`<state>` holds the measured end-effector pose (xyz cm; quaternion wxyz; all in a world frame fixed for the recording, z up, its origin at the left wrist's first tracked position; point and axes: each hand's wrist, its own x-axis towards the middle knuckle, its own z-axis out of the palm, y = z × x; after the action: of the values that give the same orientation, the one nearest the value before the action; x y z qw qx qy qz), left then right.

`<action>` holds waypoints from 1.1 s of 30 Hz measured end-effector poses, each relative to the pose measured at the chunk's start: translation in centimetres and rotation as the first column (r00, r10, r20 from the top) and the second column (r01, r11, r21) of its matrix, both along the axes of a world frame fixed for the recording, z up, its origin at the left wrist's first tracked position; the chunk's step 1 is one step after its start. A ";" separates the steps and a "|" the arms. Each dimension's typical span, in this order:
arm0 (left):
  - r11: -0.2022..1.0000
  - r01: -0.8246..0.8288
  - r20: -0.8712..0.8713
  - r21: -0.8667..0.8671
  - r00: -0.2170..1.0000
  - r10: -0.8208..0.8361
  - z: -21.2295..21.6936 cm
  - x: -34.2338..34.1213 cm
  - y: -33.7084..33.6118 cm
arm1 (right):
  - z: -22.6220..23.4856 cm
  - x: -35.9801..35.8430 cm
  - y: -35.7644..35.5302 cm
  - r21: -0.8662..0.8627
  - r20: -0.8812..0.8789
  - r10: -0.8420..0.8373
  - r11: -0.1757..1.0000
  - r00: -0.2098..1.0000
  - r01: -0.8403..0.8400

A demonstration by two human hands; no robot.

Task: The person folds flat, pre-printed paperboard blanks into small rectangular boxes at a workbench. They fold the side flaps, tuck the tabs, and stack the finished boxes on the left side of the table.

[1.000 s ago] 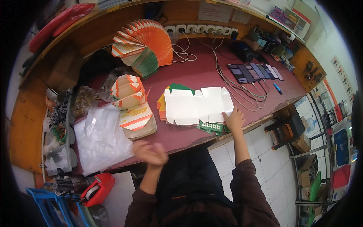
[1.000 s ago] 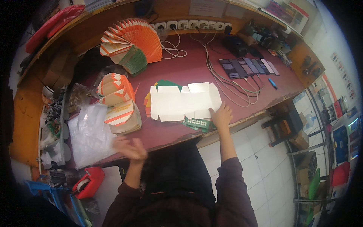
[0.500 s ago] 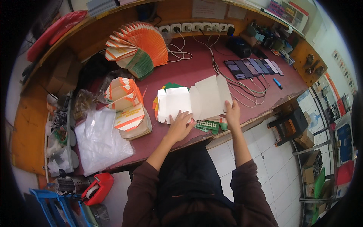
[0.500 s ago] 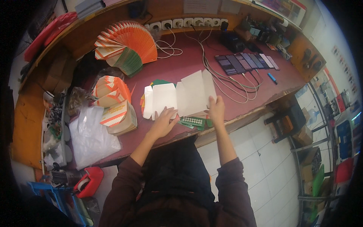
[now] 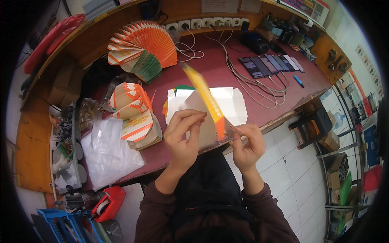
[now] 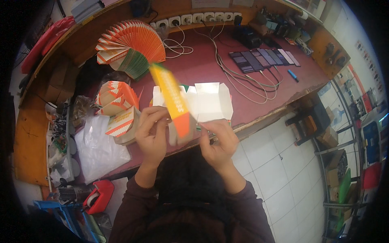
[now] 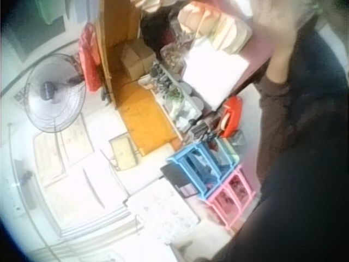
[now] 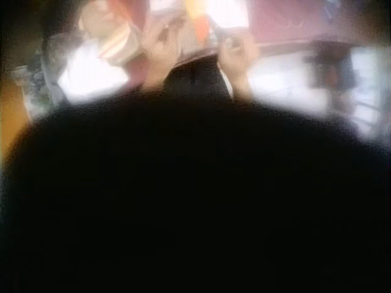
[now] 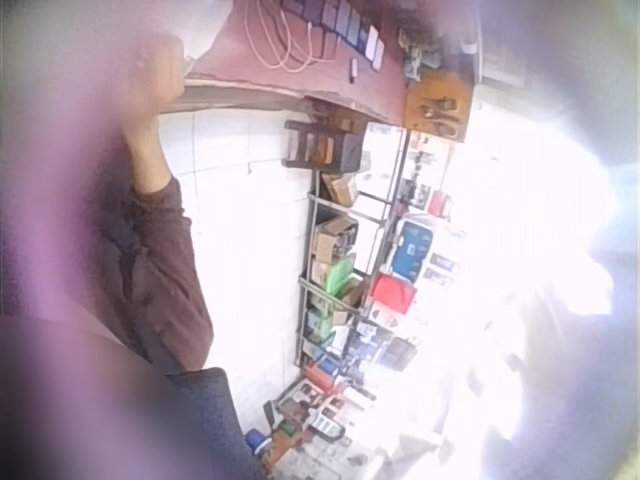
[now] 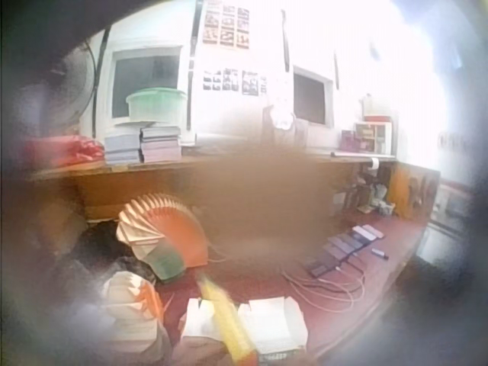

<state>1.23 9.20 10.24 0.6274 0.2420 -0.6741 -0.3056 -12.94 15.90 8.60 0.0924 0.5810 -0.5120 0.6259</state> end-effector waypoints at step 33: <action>0.798 0.405 -0.076 0.446 0.905 -0.418 -2.6 2.7 4.7 | 1.0 3.6 4.1 0.179 0.149 0.058 0.980 0.987 -0.085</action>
<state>3.90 13.91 7.62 0.4634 0.2328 -0.6289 -0.5792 -9.38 19.97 9.64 -0.0214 0.5588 -0.5521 0.6184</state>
